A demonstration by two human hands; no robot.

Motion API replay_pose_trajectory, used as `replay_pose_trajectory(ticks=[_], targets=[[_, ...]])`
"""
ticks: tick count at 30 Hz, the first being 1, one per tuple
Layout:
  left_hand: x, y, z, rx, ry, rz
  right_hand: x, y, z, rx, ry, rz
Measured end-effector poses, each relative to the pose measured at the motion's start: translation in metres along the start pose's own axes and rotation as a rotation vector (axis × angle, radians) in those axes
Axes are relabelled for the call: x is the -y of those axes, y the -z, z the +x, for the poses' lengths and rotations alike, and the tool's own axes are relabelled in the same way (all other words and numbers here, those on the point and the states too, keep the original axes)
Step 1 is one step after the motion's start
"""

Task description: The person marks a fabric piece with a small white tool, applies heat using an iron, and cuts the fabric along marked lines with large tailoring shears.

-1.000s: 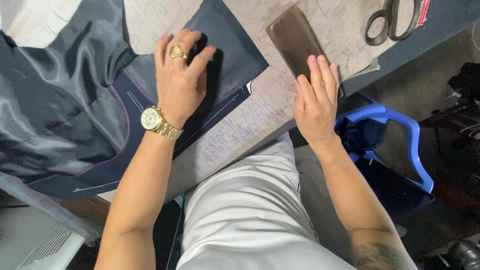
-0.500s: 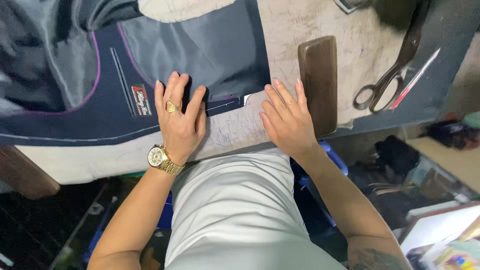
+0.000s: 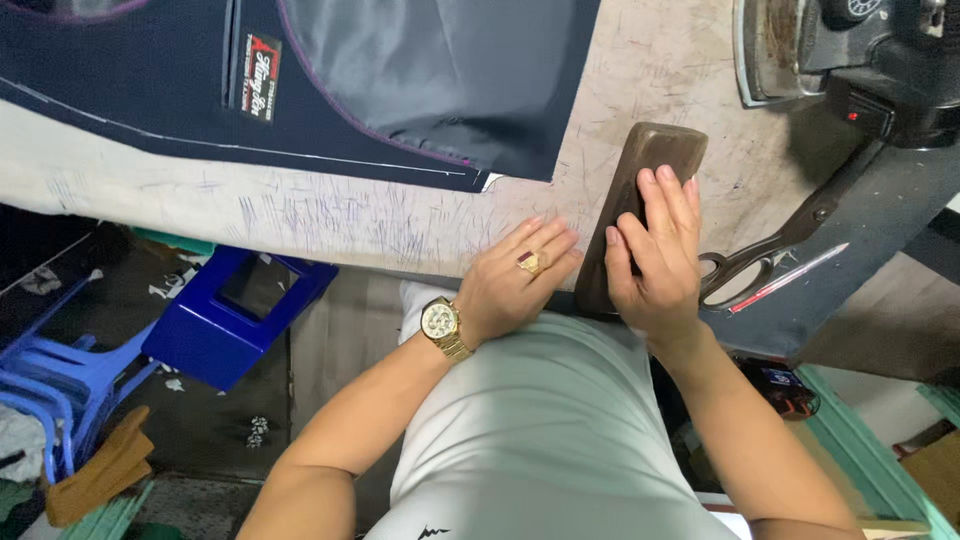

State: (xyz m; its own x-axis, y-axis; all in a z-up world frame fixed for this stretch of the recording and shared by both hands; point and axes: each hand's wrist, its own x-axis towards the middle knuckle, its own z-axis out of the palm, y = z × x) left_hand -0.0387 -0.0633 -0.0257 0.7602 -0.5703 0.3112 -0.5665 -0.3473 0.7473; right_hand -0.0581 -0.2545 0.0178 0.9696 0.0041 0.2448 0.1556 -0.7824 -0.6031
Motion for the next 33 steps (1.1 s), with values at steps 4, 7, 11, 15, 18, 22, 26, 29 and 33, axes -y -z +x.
replay_pose_trajectory(ticks=[4,7,11,15,18,22,26,29,33], targets=[[0.014,0.018,-0.017,-0.134,0.066,0.059,-0.005,-0.001,-0.002,0.017,0.03,0.003],[0.031,0.04,-0.016,-0.278,0.111,0.136,-0.007,0.001,-0.001,0.015,0.046,0.037],[0.05,0.062,-0.007,-0.381,0.175,0.199,-0.001,0.011,-0.001,-0.008,0.013,0.079],[0.058,0.078,0.025,-0.47,0.184,0.19,0.007,0.028,-0.01,-0.037,-0.036,0.114],[0.058,0.077,0.042,-0.453,0.177,0.201,0.011,0.035,-0.022,-0.064,-0.078,0.104],[0.045,0.058,0.066,-0.363,0.131,0.203,0.016,0.039,-0.03,-0.104,-0.122,0.095],[0.041,0.046,0.068,-0.39,0.132,0.154,0.01,0.053,-0.041,-0.097,-0.14,0.057],[0.049,0.053,0.062,-0.499,0.189,0.145,-0.013,0.069,-0.07,-0.1,-0.189,-0.121],[0.047,0.045,0.06,-0.329,0.188,0.318,-0.031,0.072,-0.101,-0.042,-0.403,-0.264]])
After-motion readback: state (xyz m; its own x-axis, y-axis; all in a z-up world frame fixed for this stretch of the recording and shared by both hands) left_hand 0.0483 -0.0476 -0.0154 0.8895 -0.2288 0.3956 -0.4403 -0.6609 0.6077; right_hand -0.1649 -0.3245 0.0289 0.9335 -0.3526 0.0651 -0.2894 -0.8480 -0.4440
